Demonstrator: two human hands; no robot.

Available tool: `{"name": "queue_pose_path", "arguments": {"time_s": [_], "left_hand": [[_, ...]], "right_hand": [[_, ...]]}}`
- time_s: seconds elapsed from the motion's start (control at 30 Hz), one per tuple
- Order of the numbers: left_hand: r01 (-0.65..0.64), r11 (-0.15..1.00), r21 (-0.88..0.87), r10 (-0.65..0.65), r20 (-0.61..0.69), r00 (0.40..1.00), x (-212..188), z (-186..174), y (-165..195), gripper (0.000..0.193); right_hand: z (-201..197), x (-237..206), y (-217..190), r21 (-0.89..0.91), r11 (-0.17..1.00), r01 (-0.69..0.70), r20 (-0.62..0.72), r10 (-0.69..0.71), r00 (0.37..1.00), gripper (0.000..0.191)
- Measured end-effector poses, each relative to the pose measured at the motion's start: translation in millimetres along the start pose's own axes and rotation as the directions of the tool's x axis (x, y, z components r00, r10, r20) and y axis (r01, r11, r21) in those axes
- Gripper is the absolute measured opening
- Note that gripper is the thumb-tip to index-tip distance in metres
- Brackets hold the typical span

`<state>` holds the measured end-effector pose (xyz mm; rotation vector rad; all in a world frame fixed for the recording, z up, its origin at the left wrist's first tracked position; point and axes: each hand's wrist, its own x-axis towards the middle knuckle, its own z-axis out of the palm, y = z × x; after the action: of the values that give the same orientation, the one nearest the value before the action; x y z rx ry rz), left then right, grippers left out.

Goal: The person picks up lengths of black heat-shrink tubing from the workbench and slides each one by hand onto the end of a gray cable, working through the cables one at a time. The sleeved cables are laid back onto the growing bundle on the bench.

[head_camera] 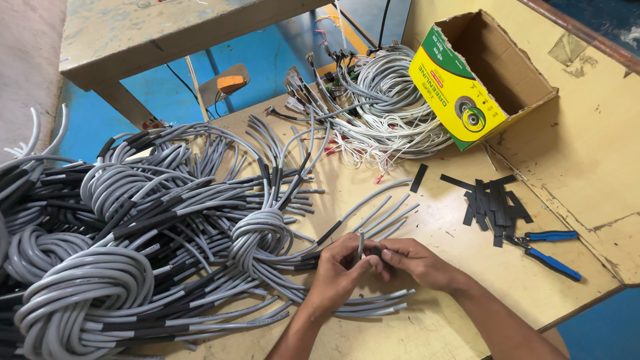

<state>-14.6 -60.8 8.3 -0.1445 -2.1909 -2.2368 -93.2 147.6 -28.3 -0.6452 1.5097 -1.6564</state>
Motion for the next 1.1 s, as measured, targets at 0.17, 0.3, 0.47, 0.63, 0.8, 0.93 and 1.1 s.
{"name": "queue_pose_path", "arguments": {"time_s": [0.17,0.3,0.47,0.63,0.8,0.93,1.1], "left_hand": [[0.044,0.998,-0.041,-0.044,-0.012,0.999,0.3,0.6,-1.2,0.017],[-0.056,0.987,0.153,0.068,-0.074,0.995,0.4,0.3,-0.2,0.018],[-0.049,0.957,0.286,0.097,-0.154,0.983,1.0,5.5,3.8,0.021],[-0.311,0.87,0.383,0.372,-0.097,0.923,-1.8,8.5,3.8,0.026],[-0.286,0.827,0.483,0.352,-0.049,0.935,-4.3,12.0,0.9,0.029],[-0.356,0.797,0.488,0.406,0.005,0.914,-5.4,10.7,-0.1,0.029],[-0.359,0.786,0.503,0.411,0.008,0.911,-5.8,11.2,-0.9,0.027]], "right_hand": [[4.1,0.8,-3.1,-0.036,0.998,0.045,0.033,-0.044,0.998,0.032],[12.8,1.7,-11.8,-0.225,0.967,0.117,-0.128,-0.148,0.981,0.026],[18.6,-1.8,-26.3,-0.537,0.843,0.021,-0.361,-0.253,0.897,0.014],[19.9,-2.8,-28.2,-0.426,0.902,0.063,-0.313,-0.213,0.926,0.016],[20.0,-3.2,-25.1,-0.427,0.904,0.016,-0.31,-0.163,0.937,0.019],[18.0,-4.5,-24.5,-0.411,0.912,-0.019,-0.318,-0.124,0.94,0.021],[16.9,-5.1,-23.8,-0.431,0.901,0.039,-0.286,-0.178,0.942,0.023]]}}
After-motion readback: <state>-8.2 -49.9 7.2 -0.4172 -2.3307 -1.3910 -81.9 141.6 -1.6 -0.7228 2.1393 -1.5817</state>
